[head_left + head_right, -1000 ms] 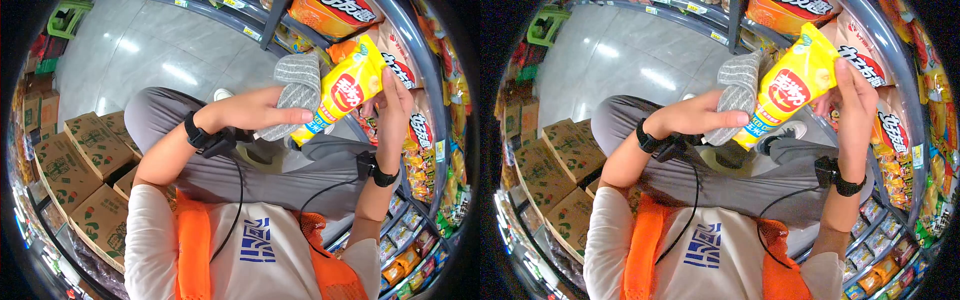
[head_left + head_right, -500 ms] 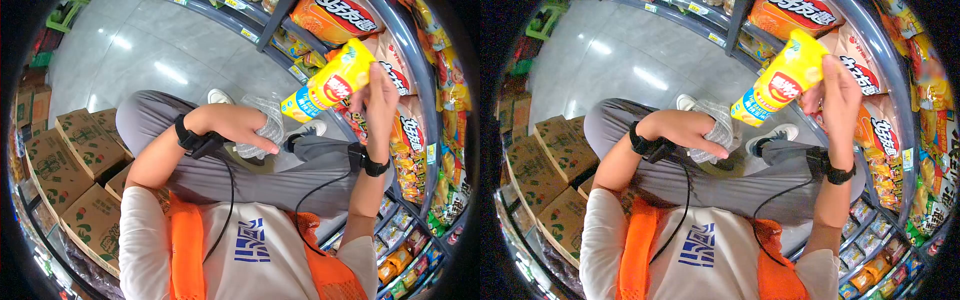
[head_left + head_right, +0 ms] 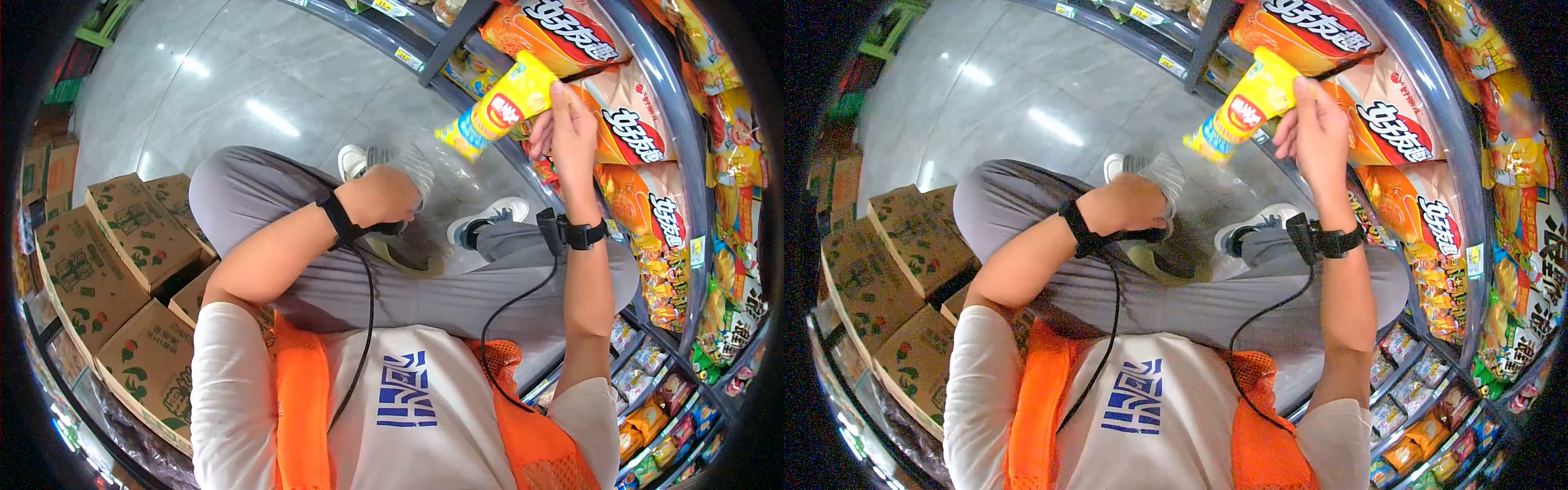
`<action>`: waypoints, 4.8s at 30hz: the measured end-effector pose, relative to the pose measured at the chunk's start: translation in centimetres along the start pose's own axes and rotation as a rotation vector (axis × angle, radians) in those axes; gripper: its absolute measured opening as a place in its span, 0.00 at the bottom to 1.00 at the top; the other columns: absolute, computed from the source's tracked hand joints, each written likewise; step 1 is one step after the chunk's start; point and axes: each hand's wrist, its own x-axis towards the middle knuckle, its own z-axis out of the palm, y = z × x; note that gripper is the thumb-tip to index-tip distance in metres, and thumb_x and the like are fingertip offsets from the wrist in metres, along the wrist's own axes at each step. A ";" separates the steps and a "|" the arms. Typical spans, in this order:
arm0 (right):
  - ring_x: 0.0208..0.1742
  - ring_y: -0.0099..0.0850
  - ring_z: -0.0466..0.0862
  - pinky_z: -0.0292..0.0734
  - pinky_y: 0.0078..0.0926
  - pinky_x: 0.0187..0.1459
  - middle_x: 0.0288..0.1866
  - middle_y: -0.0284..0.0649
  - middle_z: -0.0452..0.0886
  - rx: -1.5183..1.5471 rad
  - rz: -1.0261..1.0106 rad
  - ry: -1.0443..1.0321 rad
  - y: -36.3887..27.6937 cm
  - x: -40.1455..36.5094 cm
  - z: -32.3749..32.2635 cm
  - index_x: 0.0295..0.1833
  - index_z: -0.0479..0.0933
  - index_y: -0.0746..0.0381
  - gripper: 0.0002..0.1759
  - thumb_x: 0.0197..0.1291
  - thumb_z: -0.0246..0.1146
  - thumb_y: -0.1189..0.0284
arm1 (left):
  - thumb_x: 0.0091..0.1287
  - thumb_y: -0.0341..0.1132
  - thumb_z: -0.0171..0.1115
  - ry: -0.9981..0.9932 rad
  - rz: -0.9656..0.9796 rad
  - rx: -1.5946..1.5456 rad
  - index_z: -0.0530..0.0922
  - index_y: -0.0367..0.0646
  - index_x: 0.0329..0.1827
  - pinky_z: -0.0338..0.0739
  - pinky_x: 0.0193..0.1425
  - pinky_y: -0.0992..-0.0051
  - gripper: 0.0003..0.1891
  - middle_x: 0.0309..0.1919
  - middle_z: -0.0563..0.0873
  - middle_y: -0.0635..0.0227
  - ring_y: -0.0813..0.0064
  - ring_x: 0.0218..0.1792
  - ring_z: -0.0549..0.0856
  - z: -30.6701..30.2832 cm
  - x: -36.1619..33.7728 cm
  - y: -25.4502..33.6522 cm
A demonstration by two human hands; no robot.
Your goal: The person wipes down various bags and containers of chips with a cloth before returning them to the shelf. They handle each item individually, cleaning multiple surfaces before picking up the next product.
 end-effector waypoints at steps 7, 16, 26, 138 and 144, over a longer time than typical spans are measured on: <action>0.40 0.29 0.89 0.82 0.22 0.40 0.44 0.46 0.88 0.008 -0.047 -0.265 1.4 0.4 1.7 0.70 0.70 0.62 0.23 0.79 0.48 0.62 | 0.64 0.52 0.63 -0.004 0.050 -0.013 0.84 0.33 0.32 0.81 0.42 0.56 0.24 0.32 0.87 0.48 0.46 0.37 0.87 -1.2 -0.6 1.2; 0.53 0.30 0.87 0.82 0.25 0.49 0.52 0.47 0.86 -0.042 -0.158 -0.195 10.8 5.1 5.4 0.73 0.69 0.59 0.23 0.78 0.50 0.66 | 0.69 0.58 0.58 -0.185 0.141 -0.303 0.81 0.29 0.31 0.78 0.38 0.57 0.32 0.27 0.84 0.45 0.45 0.32 0.84 -4.3 -0.7 1.3; 0.47 0.28 0.87 0.80 0.26 0.53 0.54 0.46 0.86 -0.045 -0.242 -0.076 13.5 6.9 5.0 0.72 0.71 0.56 0.22 0.77 0.51 0.63 | 0.74 0.49 0.60 -0.018 0.162 -0.870 0.82 0.34 0.39 0.76 0.37 0.72 0.22 0.27 0.84 0.65 0.78 0.29 0.79 -7.6 -1.4 -0.1; 0.39 0.47 0.83 0.76 0.35 0.45 0.42 0.51 0.82 -0.492 -0.490 0.048 -6.9 -13.1 -13.2 0.44 0.80 0.70 0.10 0.63 0.64 0.73 | 0.67 0.37 0.68 0.421 0.579 -0.740 0.78 0.34 0.55 0.70 0.62 0.69 0.19 0.54 0.79 0.58 0.65 0.54 0.79 -17.3 3.2 13.4; 0.36 0.28 0.77 0.72 0.25 0.43 0.35 0.39 0.82 -0.278 -0.262 0.337 -6.9 -13.7 -12.8 0.40 0.80 0.69 0.13 0.71 0.60 0.68 | 0.70 0.56 0.57 -0.328 0.433 -2.343 0.72 0.40 0.70 0.58 0.77 0.57 0.33 0.72 0.69 0.56 0.62 0.72 0.69 -16.1 3.0 12.6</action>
